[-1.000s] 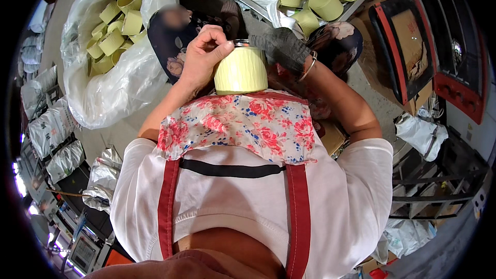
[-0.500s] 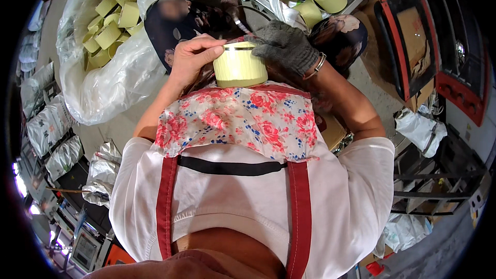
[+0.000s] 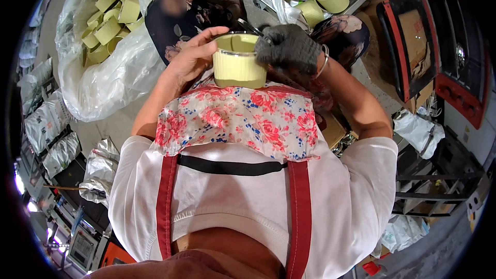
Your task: The person sits on the floor and assembles light green cups by attaching metal spring handles to their rims. They pick up a cup, insert a handle, and place the finished item on a tray, repeating this process for multiple units.
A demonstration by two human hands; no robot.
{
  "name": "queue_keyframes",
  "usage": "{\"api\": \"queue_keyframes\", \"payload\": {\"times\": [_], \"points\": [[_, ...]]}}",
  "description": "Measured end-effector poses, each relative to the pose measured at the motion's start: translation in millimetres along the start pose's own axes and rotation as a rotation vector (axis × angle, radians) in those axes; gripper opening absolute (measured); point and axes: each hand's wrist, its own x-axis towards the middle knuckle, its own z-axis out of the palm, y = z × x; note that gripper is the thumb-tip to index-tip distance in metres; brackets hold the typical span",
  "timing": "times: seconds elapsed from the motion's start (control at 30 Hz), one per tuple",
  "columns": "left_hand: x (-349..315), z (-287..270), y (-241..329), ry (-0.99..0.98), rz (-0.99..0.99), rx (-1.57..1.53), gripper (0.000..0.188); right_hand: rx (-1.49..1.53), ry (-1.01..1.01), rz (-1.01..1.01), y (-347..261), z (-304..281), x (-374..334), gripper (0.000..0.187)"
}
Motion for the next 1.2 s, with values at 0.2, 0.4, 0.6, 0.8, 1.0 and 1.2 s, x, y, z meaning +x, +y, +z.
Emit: {"api": "queue_keyframes", "payload": {"times": [0.2, 0.4, 0.6, 0.8, 1.0, 1.2], "points": [[-15, 28, 17, -0.097, -0.046, -0.224, 0.047, 0.198, 0.594, 0.116, 4, 26, -9, 0.027], [-13, 35, 16, -0.045, 0.025, -0.155, 0.032, -0.291, 0.474, -0.227, 15, 20, 0, 0.025], [-13, 39, 12, 0.063, 0.042, -0.033, 0.014, -0.219, 0.324, 0.014, -7, 14, 7, 0.021], [-15, 40, 22, 0.09, 0.037, 0.06, 0.009, -0.172, 0.155, 0.071, -32, 11, 20, 0.019], [-15, 35, 53, 0.168, 0.232, -0.071, 0.022, -0.962, 0.226, -0.289, -21, -11, 51, 0.011], [-76, -34, 117, 0.974, 1.126, 0.101, 0.044, -1.237, 0.845, -0.396, 81, -128, 145, 0.018]]}}
